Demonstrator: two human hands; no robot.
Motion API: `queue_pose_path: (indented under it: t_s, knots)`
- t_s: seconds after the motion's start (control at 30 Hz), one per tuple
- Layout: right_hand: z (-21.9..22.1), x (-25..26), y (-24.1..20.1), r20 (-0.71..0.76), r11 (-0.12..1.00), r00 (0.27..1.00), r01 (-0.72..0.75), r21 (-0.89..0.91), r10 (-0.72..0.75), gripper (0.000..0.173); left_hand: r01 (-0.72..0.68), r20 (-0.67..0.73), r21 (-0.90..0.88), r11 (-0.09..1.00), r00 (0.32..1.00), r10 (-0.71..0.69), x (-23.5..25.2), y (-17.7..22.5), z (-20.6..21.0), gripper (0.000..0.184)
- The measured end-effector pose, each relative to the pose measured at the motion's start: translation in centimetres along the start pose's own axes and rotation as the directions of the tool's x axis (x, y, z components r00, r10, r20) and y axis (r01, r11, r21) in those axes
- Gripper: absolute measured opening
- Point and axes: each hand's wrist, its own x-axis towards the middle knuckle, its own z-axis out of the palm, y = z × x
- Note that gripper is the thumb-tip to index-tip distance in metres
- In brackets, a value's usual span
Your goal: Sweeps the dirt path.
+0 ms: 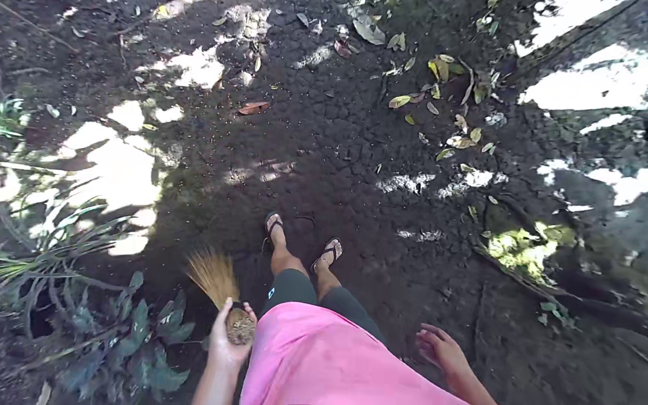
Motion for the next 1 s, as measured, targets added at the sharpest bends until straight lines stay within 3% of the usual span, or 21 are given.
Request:
queue_pose_path:
  t_s: [0.1, 0.2, 0.33, 0.47, 0.7, 0.9, 1.0]
  knots:
    - [0.2, 0.2, -0.9, 0.048, 1.0, 0.999, 0.007, -0.029, -0.006, 0.036, 0.101, -0.017, -0.156, 0.983, 0.994, -0.105, 2.1, -3.1, 0.0, 0.019]
    - [0.0, 0.3, -1.2, 0.087, 0.997, 0.996, 0.037, -0.072, -0.031, 0.036, 0.145, 0.172, -0.12, 0.982, 0.977, -0.124, 4.8, -4.0, 3.8, 0.022]
    - [-1.1, 0.6, -0.9, 0.089, 0.994, 0.995, 0.062, -0.091, -0.054, 0.036, 0.051, 0.486, -0.051, 0.997, 0.874, -0.02, 7.3, -0.5, 11.3, 0.031]
    - [-2.3, 0.4, 0.0, 0.059, 0.996, 0.998, 0.029, -0.087, -0.023, 0.037, -0.008, 0.615, -0.078, 0.997, 0.787, 0.055, 8.0, 1.3, 10.3, 0.034]
    - [-3.3, 2.2, 0.3, 0.027, 0.998, 0.999, 0.027, -0.054, -0.026, 0.035, -0.177, 0.389, 0.035, 0.984, 0.909, 0.15, 2.9, -1.5, 5.1, 0.019]
    - [-3.5, 7.0, -3.3, -0.037, 0.994, 0.994, 0.107, 0.001, -0.107, 0.036, 0.001, 0.171, -0.058, 0.998, 0.985, 0.009, 8.9, -2.9, 2.6, 0.016]
    - [-3.6, 8.0, -5.8, -0.047, 0.99, 0.989, 0.143, 0.007, -0.142, 0.036, 0.058, 0.162, 0.05, 0.997, 0.985, -0.066, 10.3, -4.9, 1.7, 0.017]
